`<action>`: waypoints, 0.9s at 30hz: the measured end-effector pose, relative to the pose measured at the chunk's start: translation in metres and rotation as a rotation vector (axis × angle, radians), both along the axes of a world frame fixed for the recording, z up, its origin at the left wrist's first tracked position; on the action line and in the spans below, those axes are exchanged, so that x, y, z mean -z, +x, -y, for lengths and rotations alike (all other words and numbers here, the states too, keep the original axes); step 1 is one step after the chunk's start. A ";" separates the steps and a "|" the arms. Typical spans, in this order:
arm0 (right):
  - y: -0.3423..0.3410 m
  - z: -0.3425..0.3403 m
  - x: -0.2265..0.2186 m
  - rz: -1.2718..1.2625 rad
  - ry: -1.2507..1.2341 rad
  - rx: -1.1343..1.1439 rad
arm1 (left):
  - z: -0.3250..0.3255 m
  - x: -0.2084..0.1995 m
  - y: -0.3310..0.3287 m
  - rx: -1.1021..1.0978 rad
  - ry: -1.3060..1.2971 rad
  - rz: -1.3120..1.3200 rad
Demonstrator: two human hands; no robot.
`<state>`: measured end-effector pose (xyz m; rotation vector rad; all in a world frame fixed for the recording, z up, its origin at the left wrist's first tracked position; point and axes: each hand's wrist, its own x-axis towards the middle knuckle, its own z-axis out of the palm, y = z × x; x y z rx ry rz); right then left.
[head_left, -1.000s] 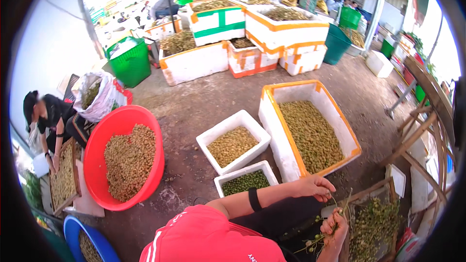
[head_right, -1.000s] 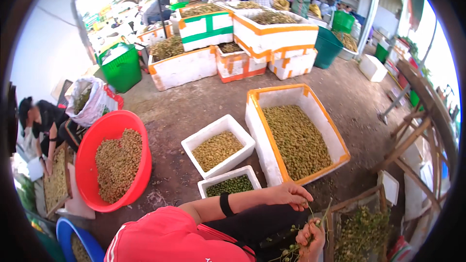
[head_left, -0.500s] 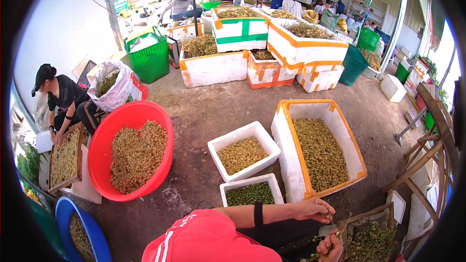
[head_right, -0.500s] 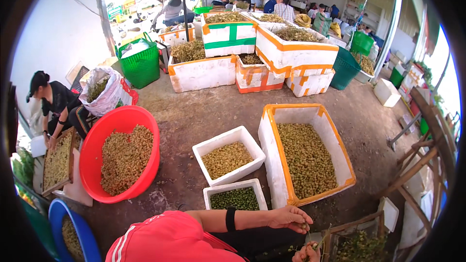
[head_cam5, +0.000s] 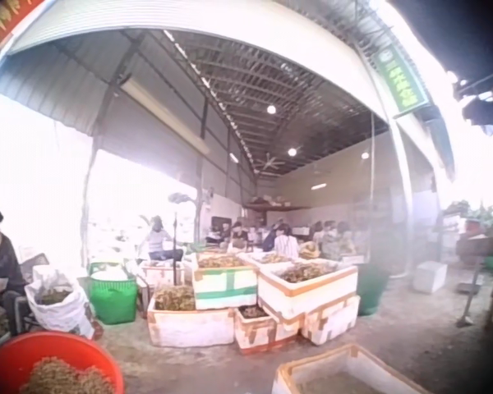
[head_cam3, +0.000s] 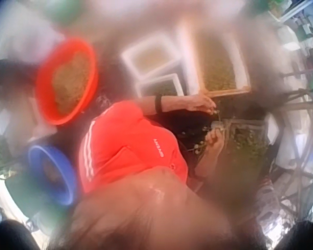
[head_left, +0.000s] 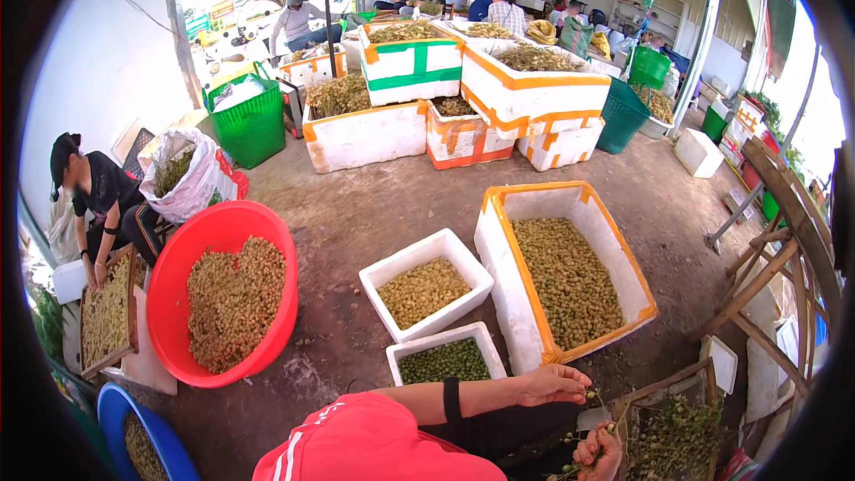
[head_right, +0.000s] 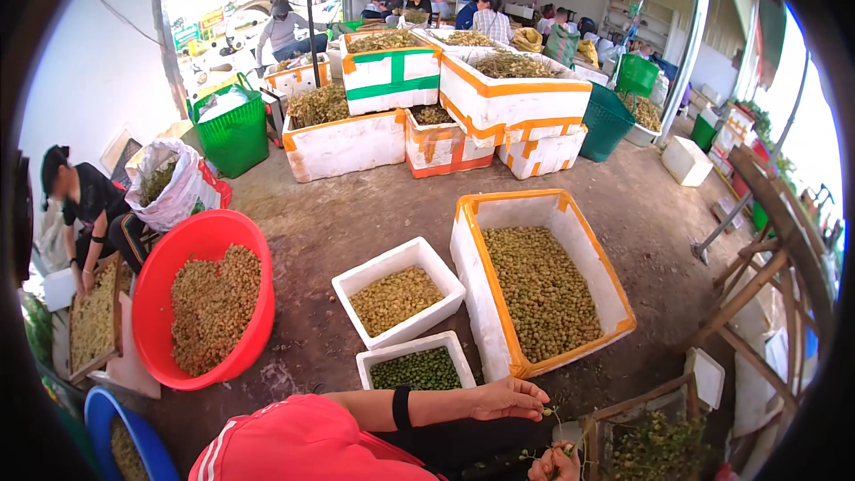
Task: Sorting and processing small green fruits from branches into crates.
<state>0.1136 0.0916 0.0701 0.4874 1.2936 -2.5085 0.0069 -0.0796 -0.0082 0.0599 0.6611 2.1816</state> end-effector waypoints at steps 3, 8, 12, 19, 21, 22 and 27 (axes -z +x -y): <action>-0.001 0.000 0.003 0.018 0.024 0.028 | 0.003 0.004 -0.001 -0.037 -0.075 -0.140; -0.003 0.003 0.002 0.032 0.038 0.033 | 0.015 -0.002 0.001 -0.058 -0.109 -0.232; 0.000 -0.003 0.016 -0.003 0.004 -0.025 | 0.020 0.000 0.001 -0.091 -0.112 -0.225; 0.002 -0.004 0.016 -0.033 -0.019 0.072 | 0.025 -0.012 -0.004 -0.026 0.025 -0.054; -0.004 0.011 0.008 -0.030 -0.049 -0.008 | 0.047 -0.012 -0.002 -0.102 -0.001 -0.030; -0.009 0.016 0.004 -0.049 -0.082 -0.059 | 0.057 -0.020 0.002 -0.102 0.027 -0.035; -0.001 0.002 -0.001 -0.092 -0.119 -0.011 | 0.059 -0.019 -0.007 -0.079 0.015 -0.041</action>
